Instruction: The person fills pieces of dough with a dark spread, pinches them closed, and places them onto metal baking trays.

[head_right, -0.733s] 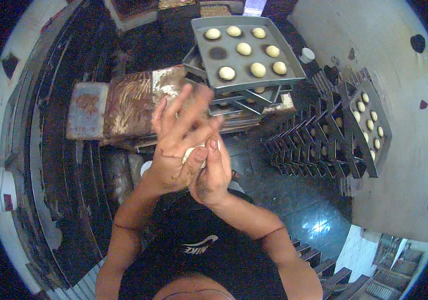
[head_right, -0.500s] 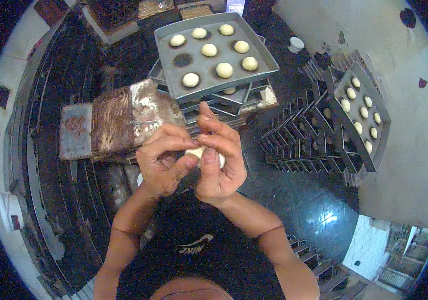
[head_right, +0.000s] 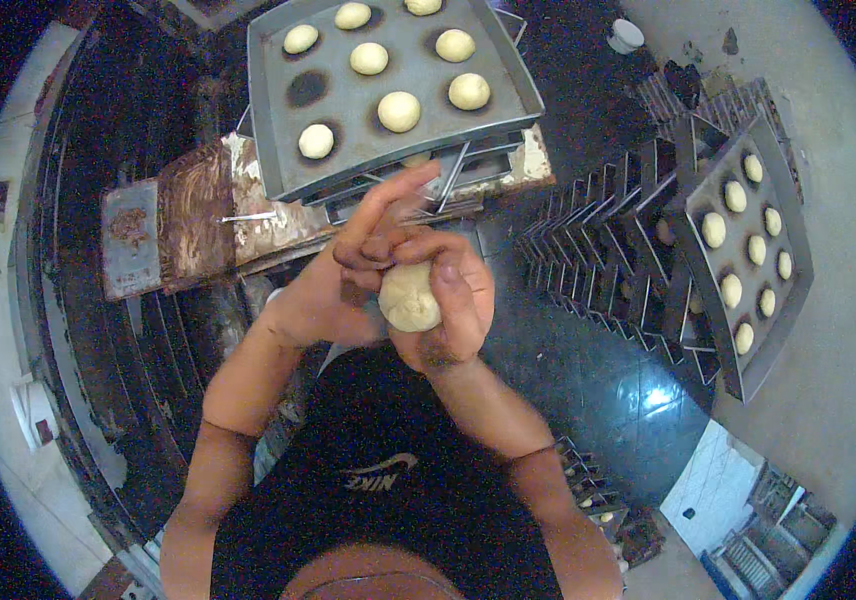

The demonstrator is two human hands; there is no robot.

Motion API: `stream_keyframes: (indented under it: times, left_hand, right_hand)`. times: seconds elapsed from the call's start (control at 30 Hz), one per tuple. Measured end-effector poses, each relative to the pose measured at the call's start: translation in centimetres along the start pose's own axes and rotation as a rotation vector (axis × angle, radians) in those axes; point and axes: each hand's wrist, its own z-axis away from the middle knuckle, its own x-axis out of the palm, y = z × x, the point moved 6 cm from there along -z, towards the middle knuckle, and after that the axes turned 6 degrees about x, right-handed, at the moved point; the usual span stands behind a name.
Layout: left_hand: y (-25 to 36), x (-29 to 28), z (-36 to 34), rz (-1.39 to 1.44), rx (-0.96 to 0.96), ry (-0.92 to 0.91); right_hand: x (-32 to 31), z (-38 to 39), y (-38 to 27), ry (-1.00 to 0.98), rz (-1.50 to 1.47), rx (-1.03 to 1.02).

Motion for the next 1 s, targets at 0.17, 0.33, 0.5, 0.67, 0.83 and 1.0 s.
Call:
stream_keyframes:
  times: [0.17, 0.33, 0.5, 0.67, 0.83, 1.0]
  left_hand:
    - [1.8, -8.5, 0.0, -0.102, 0.121, 0.31]
    - [5.8, -22.3, 3.6, -0.276, 0.364, 0.69]
    - [7.5, -32.9, 5.4, -0.279, 0.269, 0.861]
    - [7.2, -38.1, 5.0, -0.231, 0.146, 0.872]
    - [6.7, -40.2, 5.8, -0.219, 0.063, 0.906]
    - [9.9, -38.1, 2.5, -0.287, 0.231, 0.849]
  right_hand:
    - [0.5, -6.1, 4.3, 0.014, 0.093, 0.127]
    - [-1.2, -14.9, 10.5, 0.23, 0.547, 0.244]
    - [0.4, -30.1, 19.1, -0.352, 1.558, 0.087]
    - [-0.9, -32.8, 26.5, -0.791, 2.198, -0.145]
    - [0.6, -34.0, 26.9, -0.761, 2.117, 0.05]
    - [2.9, -43.5, 22.1, -0.519, 2.056, -0.623]
